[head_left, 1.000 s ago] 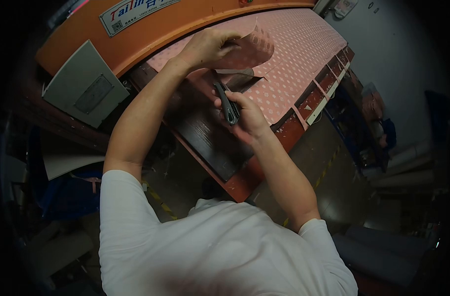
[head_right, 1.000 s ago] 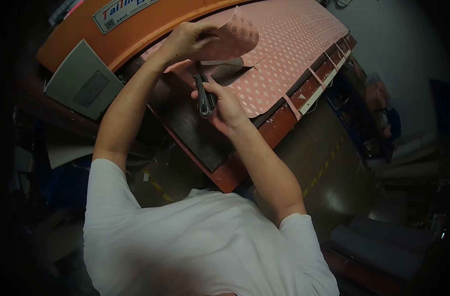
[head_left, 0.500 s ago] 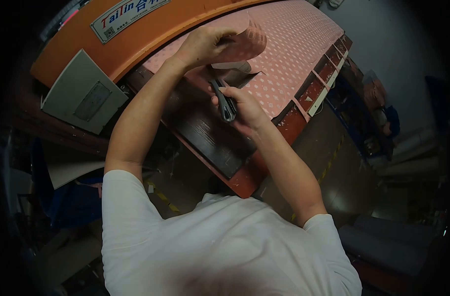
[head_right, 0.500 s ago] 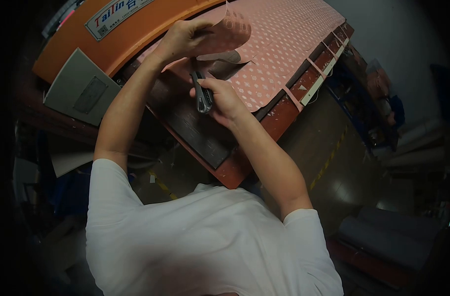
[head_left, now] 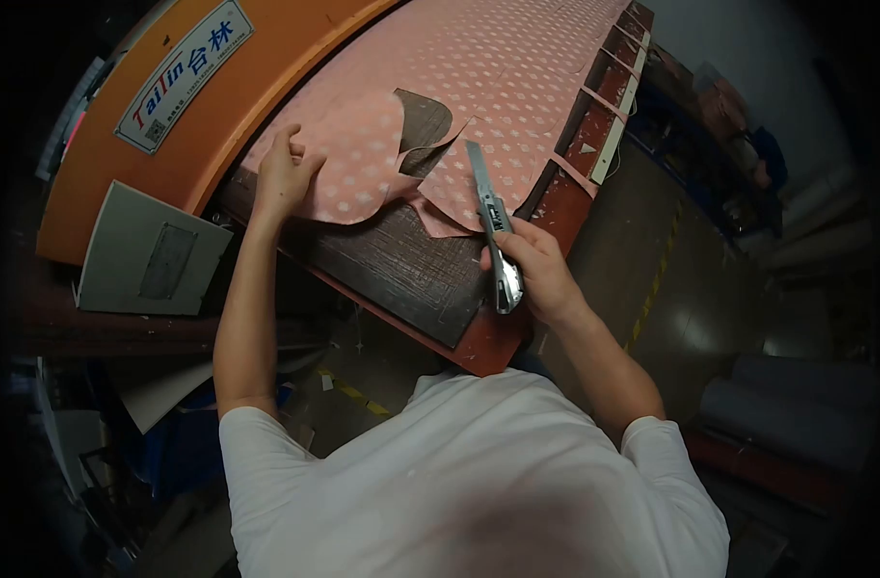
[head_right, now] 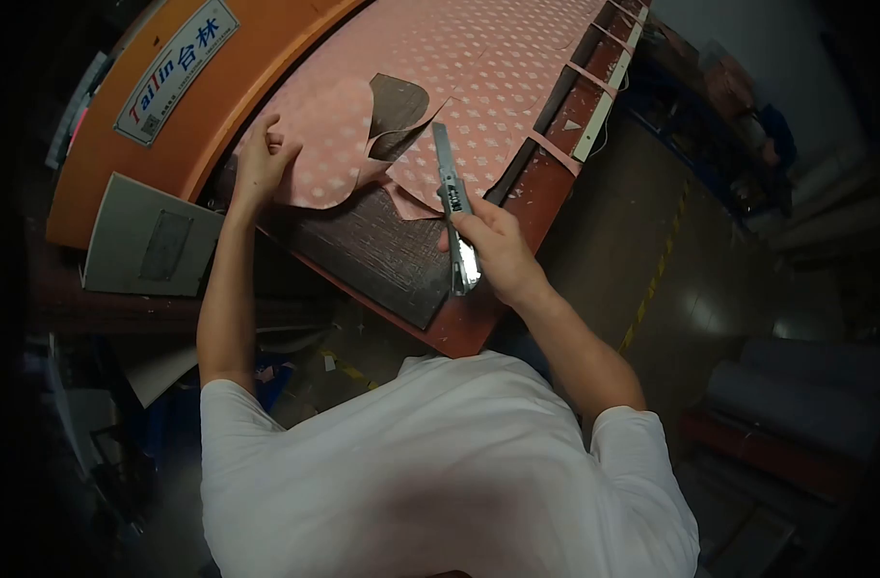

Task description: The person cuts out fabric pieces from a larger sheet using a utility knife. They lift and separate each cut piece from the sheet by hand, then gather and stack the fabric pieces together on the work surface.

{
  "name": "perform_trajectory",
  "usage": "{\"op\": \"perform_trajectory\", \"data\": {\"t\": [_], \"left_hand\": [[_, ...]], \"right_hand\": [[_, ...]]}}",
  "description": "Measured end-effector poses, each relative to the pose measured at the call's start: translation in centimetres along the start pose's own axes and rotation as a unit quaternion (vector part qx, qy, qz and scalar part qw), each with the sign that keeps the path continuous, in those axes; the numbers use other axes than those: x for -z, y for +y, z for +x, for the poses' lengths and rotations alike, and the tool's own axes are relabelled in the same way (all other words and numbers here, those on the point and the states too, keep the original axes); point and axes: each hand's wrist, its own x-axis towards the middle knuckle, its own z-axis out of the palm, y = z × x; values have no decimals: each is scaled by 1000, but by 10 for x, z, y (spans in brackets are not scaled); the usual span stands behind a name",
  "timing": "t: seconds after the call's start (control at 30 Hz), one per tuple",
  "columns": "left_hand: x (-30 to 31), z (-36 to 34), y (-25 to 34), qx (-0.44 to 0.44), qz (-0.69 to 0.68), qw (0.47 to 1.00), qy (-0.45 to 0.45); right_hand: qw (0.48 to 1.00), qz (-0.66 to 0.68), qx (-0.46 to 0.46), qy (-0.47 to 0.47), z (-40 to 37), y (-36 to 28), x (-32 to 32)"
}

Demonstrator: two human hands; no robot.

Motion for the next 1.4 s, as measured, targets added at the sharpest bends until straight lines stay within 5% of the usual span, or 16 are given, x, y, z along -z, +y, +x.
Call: {"op": "perform_trajectory", "data": {"t": [0.07, 0.1, 0.2, 0.27, 0.33, 0.4, 0.53, 0.93, 1.2, 1.33, 1.4], "left_hand": [[-24, 0, -40, -191, 229, 942, 157], [-24, -2, -21, -201, 195, 946, 164], [-37, -5, 58, -142, -45, 989, -3], [-54, -18, 109, -198, -46, 969, -138], [-93, -19, 131, -160, -42, 958, -234], [-120, -22, 147, -155, 68, 950, -261], [-146, -33, 136, -211, 170, 959, -78], [-133, 0, 187, 86, 161, 960, -212], [-147, 14, 184, 158, 159, 952, -210], [-141, 6, 178, 76, 102, 987, -99], [-131, 5, 191, 83, 127, 979, -133]], "right_hand": [[999, 10, 22, 45, -9, -4, 22], [997, 6, 35, 68, -11, -5, 31], [994, 6, 56, 93, -12, -6, 40], [993, 3, 66, 99, -10, -7, 43], [991, 6, 76, 111, -12, -7, 42], [990, -6, 85, 116, -17, -7, 49], [986, -2, 88, 144, -25, -9, 72], [995, 11, 75, 61, 22, -29, 155], [997, -26, 66, -10, 35, -48, 235], [991, -103, 68, -47, 36, -75, 254], [983, -159, 67, -69, 47, -84, 262]]}}
